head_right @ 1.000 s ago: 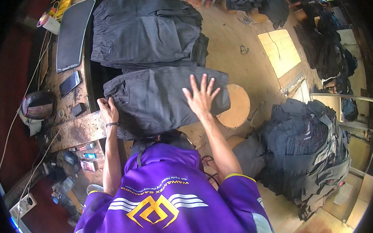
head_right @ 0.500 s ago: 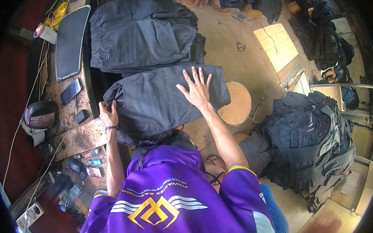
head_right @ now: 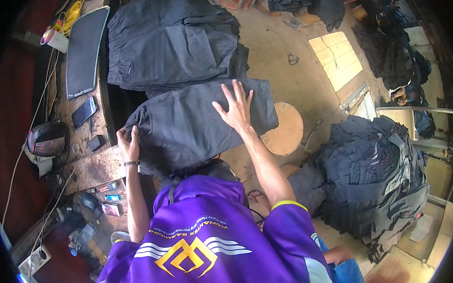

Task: The person aligns a dark fabric piece on a workbench, places a template on top, and uses a rotary cutter to trim the fabric along the template's edge. The cut fabric is set aside, and the process is repeated with another piece.

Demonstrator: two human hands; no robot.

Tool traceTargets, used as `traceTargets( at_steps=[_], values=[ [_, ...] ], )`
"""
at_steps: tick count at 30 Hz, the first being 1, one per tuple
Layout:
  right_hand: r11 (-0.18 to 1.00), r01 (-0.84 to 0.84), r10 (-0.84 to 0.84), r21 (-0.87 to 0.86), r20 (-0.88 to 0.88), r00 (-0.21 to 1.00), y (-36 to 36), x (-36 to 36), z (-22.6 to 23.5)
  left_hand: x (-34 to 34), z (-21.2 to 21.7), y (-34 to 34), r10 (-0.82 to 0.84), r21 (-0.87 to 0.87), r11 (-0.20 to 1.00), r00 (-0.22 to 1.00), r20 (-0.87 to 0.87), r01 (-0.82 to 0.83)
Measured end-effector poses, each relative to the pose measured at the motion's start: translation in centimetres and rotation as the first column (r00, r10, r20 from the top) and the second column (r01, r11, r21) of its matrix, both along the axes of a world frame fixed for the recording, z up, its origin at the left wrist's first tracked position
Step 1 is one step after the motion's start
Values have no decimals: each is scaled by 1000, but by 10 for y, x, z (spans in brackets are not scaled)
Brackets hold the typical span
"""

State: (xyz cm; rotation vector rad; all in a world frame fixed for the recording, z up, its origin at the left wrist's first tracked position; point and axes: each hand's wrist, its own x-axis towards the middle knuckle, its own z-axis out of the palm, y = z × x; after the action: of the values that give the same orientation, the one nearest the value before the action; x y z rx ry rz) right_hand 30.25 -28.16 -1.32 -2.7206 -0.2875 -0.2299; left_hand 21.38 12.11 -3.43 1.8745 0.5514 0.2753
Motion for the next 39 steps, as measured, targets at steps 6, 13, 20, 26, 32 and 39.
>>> traceTargets(
  at_steps=[6,13,20,26,32,39],
  values=[
    [765,640,-626,-69,-312,715,-50,-16,1,-15,4,-15,-63,-865,428,946,-317,-261],
    [797,576,-482,182,-384,788,-130,-7,-15,2,4,-30,-254,-807,587,932,-258,-63],
    [796,602,-604,-58,-12,797,-197,3,-31,3,18,-35,-416,-850,527,866,-276,-18],
    [605,757,-755,-246,125,644,-200,17,22,3,33,-56,-367,-738,674,884,-289,39],
    [1000,12,-14,-23,-125,992,32,-63,44,5,27,-56,-278,-703,708,891,-358,-61],
    [997,32,-37,-63,-82,996,-29,-70,1,2,22,-59,-240,-672,737,900,-365,-75]
  ],
)
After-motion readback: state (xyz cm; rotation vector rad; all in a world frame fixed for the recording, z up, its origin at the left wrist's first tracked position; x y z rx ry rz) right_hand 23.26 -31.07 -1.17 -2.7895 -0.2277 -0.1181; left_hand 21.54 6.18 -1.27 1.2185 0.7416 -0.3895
